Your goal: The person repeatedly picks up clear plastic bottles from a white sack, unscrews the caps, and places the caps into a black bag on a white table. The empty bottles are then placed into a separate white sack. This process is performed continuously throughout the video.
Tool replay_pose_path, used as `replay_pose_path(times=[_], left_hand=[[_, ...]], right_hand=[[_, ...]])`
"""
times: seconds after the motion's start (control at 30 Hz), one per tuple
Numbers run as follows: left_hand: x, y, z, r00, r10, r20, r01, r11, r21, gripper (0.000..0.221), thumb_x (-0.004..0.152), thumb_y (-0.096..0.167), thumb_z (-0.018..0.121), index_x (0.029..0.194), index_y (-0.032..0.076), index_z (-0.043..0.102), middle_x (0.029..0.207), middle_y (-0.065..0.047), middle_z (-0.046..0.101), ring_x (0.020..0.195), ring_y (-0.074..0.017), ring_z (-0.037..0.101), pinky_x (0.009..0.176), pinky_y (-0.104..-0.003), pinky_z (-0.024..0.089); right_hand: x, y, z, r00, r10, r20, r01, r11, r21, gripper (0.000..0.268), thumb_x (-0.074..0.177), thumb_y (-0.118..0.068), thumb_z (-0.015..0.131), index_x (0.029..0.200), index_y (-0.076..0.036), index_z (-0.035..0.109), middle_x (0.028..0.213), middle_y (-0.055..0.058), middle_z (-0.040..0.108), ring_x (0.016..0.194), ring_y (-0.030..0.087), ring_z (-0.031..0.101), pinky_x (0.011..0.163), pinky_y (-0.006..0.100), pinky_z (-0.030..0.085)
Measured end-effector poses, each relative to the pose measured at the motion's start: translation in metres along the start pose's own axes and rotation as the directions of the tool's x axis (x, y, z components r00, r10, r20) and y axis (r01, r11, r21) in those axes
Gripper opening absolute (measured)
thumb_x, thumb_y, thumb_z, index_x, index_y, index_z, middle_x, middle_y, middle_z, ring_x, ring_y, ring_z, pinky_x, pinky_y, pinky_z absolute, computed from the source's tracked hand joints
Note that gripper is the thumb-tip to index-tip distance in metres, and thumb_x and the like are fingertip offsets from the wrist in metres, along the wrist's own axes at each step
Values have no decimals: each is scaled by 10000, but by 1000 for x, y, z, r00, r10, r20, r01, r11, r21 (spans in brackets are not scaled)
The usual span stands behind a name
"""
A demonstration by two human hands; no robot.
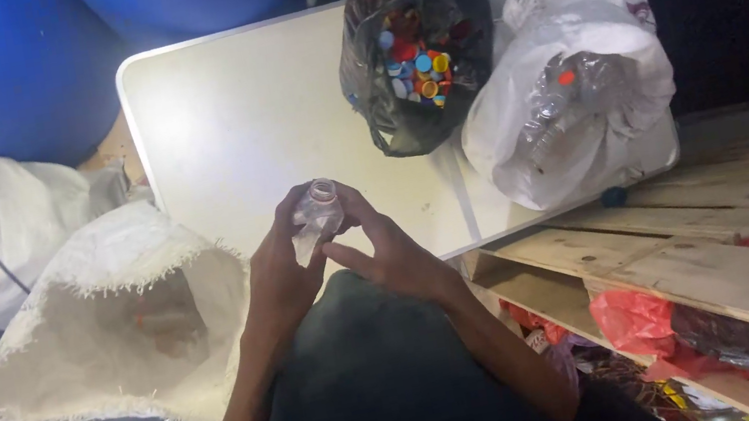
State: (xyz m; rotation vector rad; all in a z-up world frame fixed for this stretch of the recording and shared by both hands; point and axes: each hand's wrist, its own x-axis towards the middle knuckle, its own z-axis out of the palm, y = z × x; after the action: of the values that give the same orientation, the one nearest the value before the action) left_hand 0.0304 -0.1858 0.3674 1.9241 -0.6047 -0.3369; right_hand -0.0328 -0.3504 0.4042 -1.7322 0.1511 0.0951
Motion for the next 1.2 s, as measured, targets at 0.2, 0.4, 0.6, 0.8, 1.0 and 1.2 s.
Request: replay_pose_path(times=[0.2,0.4,0.6,0.8,1.0,1.2], left_hand=[[36,26,21,985,-58,161,49,997,58,731,867,143,779,1501,169,417,1231,-171,692,992,-343,714,811,-430,587],[50,23,39,954,-169,247,155,985,75,747,855,200,795,1495,152,412,1215,-172,688,994,-312,711,815,-430,584],[57,20,42,967,-178,180,188,981,-41,692,873,224,793,1464,98,454,1128,-187,727,936,-288,723,831,-429,567],[57,21,44,968,-203,150,209,978,-27,681,877,224,779,1465,89,464,1097,-192,736,921,-285,721,810,-429,574],[60,23,42,968,-189,166,194,981,-11,670,877,233,771,1457,81,471,1137,-202,732,921,-295,722,819,-440,572],[57,18,40,962,-183,203,191,981,-19,577,918,262,739,1413,79,506,1135,-196,742,997,-308,734,834,-448,569]], right_hand=[[31,125,-85,959,75,-274,-31,986,162,373,1047,-272,561,1330,-34,614,1166,67,729,1080,160,679,977,320,509],[98,238,-177,791,77,-607,-132,990,-46,261,1039,-235,589,1163,-33,697,1049,106,761,944,184,714,845,315,538],[131,283,-207,721,-197,-664,-372,699,-611,219,898,-49,678,1108,8,705,1064,219,718,1000,392,686,851,484,543],[136,293,-214,764,-22,-644,-533,541,-651,168,864,-100,729,1010,-20,704,1018,210,713,994,413,685,819,519,551],[129,265,-211,782,-84,-617,-499,507,-703,151,848,-79,736,995,-62,707,923,191,731,929,425,692,785,532,544],[88,181,-173,795,36,-605,-199,959,-204,279,882,-116,773,1142,-58,690,1050,89,736,966,220,686,857,353,528]])
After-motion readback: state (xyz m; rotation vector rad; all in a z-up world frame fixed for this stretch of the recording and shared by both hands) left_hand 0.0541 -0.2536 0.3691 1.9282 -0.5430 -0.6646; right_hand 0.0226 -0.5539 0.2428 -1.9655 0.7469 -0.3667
